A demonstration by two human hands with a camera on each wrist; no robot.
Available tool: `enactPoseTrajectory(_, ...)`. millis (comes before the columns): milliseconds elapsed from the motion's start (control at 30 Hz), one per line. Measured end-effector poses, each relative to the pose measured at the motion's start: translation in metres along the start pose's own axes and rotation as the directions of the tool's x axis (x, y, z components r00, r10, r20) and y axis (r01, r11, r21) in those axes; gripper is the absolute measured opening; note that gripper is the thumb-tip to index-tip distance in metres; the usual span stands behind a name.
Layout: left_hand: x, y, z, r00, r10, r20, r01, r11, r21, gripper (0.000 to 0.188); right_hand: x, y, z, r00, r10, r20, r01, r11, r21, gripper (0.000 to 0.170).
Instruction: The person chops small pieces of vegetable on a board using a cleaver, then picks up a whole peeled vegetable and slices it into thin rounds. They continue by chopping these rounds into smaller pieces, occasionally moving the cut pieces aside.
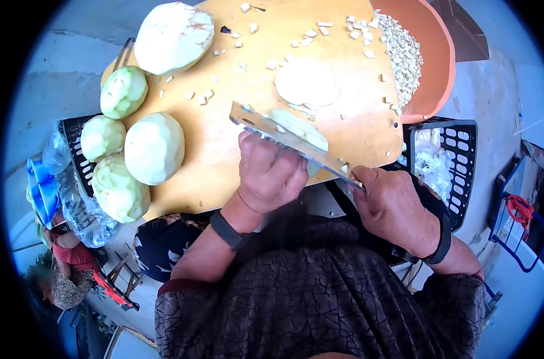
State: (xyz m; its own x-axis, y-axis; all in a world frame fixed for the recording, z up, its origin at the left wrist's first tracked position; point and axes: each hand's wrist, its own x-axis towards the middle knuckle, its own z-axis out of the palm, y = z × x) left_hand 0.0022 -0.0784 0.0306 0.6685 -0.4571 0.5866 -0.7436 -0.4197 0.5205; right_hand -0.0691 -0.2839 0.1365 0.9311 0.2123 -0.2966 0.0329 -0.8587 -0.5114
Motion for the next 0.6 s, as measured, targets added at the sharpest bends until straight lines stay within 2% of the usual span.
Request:
enactPoseTrajectory(167, 0.003, 0.0, 0.002, 0.998, 0.043, -0.037, -0.045, 0.998, -0.035, 0.029, 0.011, 0.008, 0.011, 0.996, -0.05, -0.071, 0.052, 0.998, 0.03, 0.012)
enactPoseTrajectory(367, 0.005, 0.0, 0.005, 0.996, 0.048, -0.077, -0.05, 0.998, -0.03, 0.029, 0.021, 0.006, 0.014, 1.0, 0.021, -0.015, -0.021, 1.0, 0.022, 0.009)
enactPoseTrajectory(600, 0.005, 0.0, 0.001, 0.998, 0.042, -0.052, -0.046, 0.996, -0.078, 0.029, 0.046, 0.017, 0.034, 1.0, 0.018, 0.007, -0.018, 1.0, -0.02, 0.011)
